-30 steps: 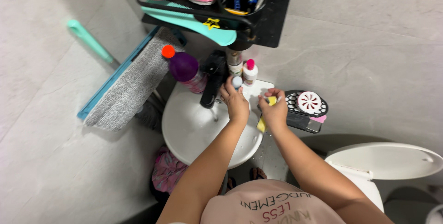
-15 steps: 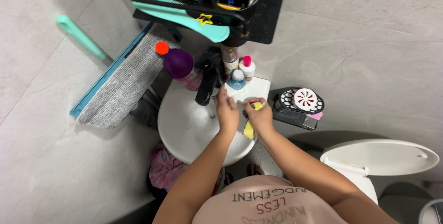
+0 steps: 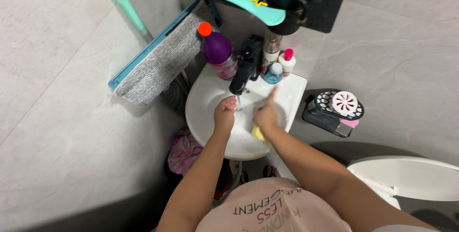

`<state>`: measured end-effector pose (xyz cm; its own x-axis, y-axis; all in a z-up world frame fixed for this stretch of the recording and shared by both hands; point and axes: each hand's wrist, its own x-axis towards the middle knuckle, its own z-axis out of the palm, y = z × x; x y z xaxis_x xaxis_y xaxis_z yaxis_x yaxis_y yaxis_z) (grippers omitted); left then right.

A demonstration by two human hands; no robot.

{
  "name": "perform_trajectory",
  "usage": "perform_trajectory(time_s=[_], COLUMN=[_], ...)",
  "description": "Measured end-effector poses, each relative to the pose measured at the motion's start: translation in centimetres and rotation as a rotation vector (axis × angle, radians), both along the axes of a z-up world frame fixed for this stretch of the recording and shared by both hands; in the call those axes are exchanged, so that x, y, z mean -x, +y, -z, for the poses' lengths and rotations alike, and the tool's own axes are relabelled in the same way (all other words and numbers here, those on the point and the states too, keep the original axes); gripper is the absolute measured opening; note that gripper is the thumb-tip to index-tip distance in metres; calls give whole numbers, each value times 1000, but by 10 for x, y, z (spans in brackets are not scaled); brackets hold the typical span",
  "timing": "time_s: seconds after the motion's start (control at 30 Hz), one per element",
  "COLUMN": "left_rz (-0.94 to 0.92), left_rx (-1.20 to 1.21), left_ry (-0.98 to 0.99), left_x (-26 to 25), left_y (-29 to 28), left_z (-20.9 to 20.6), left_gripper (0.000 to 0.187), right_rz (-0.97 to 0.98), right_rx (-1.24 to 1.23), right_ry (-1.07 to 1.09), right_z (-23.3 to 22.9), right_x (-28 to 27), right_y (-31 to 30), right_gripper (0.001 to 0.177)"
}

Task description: The person carries a purple cleaning bottle from the kitchen to the bathroom. They scrub the sink basin with a yellow sponge, rinse it, and then use a toilet brush to scrub the toilet bowl and seat.

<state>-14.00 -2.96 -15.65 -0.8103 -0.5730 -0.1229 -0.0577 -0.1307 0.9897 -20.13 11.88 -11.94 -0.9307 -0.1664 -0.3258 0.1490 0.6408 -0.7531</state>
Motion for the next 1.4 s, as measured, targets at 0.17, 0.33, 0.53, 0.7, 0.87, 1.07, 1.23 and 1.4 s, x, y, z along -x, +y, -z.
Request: perform_trajectory(time_s=[0.17,0.33,0.53,0.7,0.87,1.07,1.23,1.4], left_rz=[-70,99,-81,-80,9,56,57,-73], left_rx=[48,-363,-593,-603,-453,-395,-299,-286], left_ry=[-140,-435,-493,-529,-521,-473,-379,-345], left_x=[-9,-21,-31,-40,-41,-42,-43,-60], left_y=[-10,-9,10,6,6,15,21,7], left_z=[-2,-43,-45,-42,-48,-44,-30,-68], left_gripper=[37,67,69,64,67,70,71,89], right_rz=[-77,141,278,162,-191,-251,-669,-842], right_rx=[409,1087,779,767,29,-44,-866,-465], right_ry=[73,-731,-494,-404,560,745,1002,85], right_z=[48,-17,54,77,-4,-52,-48,-40], right_x=[-27,21,59,83,42,35,-23,-96], right_y=[-48,-80,-109,-79,20,91,86,66], right_gripper=[29,37,19,20,24,29,57,45])
